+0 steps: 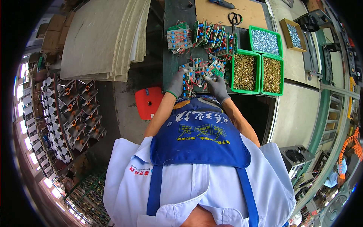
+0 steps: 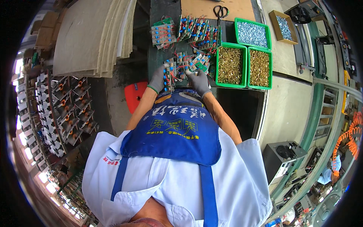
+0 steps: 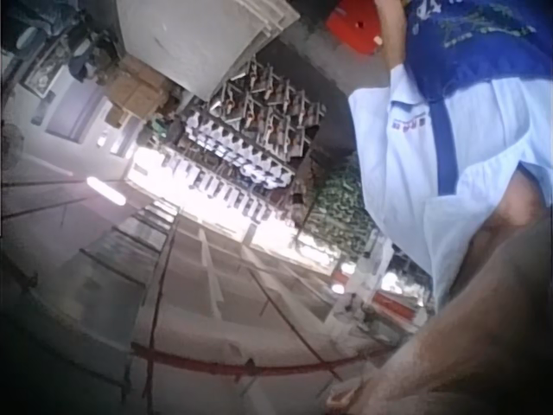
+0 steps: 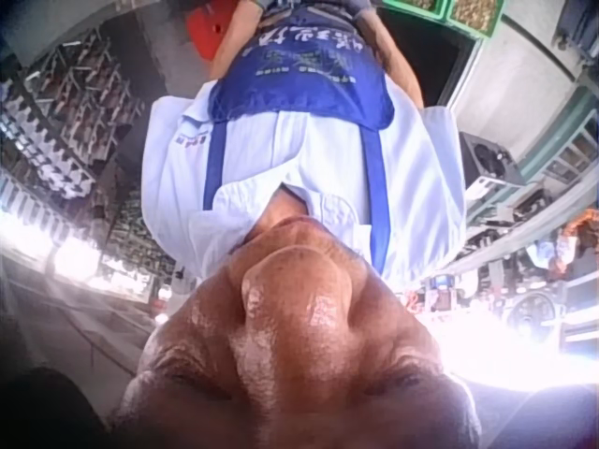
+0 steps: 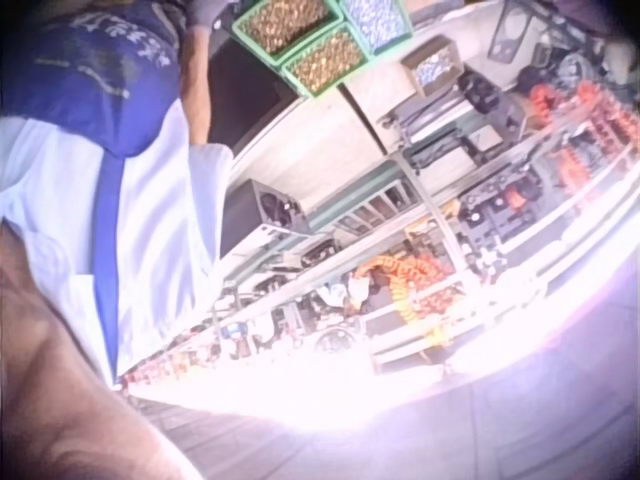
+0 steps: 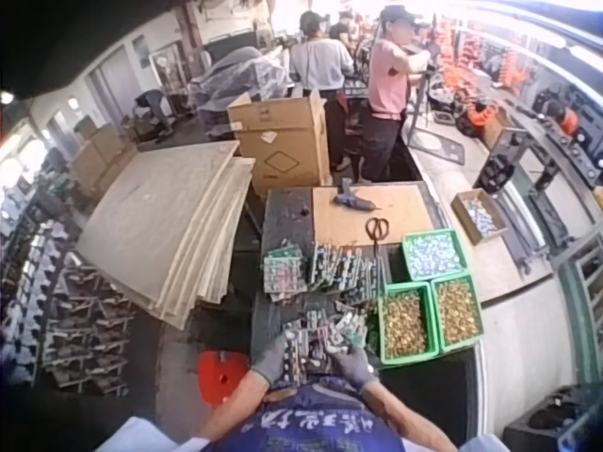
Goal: The person assembles electronic components by securing transformer components and PCBs into an electronic housing with screws, using a pneumatic screwdriver.
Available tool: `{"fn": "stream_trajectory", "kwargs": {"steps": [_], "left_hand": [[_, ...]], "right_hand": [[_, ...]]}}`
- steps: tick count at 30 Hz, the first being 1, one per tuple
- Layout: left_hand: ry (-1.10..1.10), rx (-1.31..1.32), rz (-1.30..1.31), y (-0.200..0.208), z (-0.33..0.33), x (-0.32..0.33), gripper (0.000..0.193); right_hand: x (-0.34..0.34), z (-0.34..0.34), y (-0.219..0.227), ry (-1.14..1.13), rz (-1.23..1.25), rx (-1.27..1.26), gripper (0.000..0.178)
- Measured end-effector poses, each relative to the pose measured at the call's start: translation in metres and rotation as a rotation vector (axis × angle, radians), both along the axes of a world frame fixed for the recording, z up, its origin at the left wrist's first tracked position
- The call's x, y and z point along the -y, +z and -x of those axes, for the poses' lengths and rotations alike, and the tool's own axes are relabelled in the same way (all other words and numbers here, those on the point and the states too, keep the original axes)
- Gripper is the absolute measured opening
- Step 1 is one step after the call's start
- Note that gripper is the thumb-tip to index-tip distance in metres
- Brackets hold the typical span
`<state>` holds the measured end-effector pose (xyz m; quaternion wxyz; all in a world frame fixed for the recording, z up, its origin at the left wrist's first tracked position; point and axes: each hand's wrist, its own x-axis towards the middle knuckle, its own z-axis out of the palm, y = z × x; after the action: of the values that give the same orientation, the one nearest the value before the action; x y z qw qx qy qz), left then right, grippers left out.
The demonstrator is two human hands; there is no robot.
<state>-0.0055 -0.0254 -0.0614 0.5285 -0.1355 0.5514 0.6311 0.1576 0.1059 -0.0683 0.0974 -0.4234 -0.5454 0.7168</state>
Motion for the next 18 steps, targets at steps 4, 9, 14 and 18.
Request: {"fn": "stream_trajectory", "kwargs": {"steps": [4, 9, 14, 18], "left_hand": [[0.011, 0.037, -0.033, 0.002, -0.003, 0.004, 0.031], [0.021, 0.041, -0.004, 0.01, -0.002, 0.004, 0.032], [-0.006, 0.016, -0.021, 0.017, -0.004, -0.002, 0.031], [-0.034, -0.039, -0.051, 0.001, 0.001, -0.002, 0.035]], "right_hand": [[0.002, 0.004, 0.008, 0.019, 0.074, 0.12, 0.031], [-0.008, -0.001, -0.008, -0.065, -0.204, 0.176, 0.019], [-0.052, 0.015, -0.001, 0.011, -0.266, 0.154, 0.037], [-0.089, 0.02, -0.007, 0.123, -0.727, 0.379, 0.058]]}}
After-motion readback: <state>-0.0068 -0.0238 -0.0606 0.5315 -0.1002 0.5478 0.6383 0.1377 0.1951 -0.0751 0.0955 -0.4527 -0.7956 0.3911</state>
